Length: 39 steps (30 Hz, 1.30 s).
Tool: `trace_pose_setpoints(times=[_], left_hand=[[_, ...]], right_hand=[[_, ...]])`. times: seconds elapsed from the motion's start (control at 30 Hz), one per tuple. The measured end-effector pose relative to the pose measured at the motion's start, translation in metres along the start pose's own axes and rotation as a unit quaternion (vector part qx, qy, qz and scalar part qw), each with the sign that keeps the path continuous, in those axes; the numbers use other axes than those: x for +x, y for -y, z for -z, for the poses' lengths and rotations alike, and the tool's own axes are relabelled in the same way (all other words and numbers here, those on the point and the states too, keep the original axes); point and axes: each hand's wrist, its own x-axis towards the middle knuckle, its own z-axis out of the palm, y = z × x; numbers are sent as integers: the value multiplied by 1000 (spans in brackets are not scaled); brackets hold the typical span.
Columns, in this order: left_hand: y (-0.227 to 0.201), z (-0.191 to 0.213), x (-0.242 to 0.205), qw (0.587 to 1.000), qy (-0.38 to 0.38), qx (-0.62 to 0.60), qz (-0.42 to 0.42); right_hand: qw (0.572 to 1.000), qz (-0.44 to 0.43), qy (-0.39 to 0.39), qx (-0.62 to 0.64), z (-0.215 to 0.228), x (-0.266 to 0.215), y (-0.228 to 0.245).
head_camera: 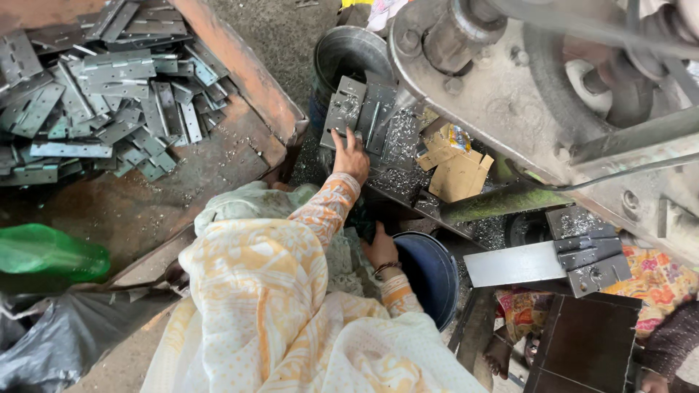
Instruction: The person repeatedly picks up small metal brackets from a pile, places them into a press machine, and operates the lever to process them. The processed brackets are ejected and collected in a bucket below.
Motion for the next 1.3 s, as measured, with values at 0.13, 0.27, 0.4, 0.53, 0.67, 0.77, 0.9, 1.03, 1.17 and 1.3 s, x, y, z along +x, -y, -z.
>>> trace_pose_setpoints(times=[0.13,0.27,0.4,0.53,0.67,0.77,0.9,1.03,1.17,1.3], left_hand=[[-7,4,-8,1000,8,21,-18],[-3,7,-8,999,8,36,-16],[-4,-4,-5,1000,1,13,-22],[3,-24,-7,1000,-6,-30,-8],[0,-40,-1,996,-55,-74,7],[9,-47,1,992,-93,-87,12],[5,-45,16,991,-87,-103,9],[5,-38,34,990,-95,-106,4],[10,-39,39,994,-56,-94,-10],[16,-36,35,994,-69,-82,9]], right_hand=[[999,38,17,-16,23,13,-6],[999,51,-3,-20,-3,17,-19],[999,18,-35,18,-59,3,-37],[998,20,-23,47,-87,7,-37],[998,26,-37,41,-67,10,-40],[997,36,-49,48,-43,5,-30],[997,70,-13,9,-3,12,-31],[998,56,-23,3,-13,14,-30],[999,4,-44,15,-59,13,-38],[997,32,-56,53,-84,10,-43]])
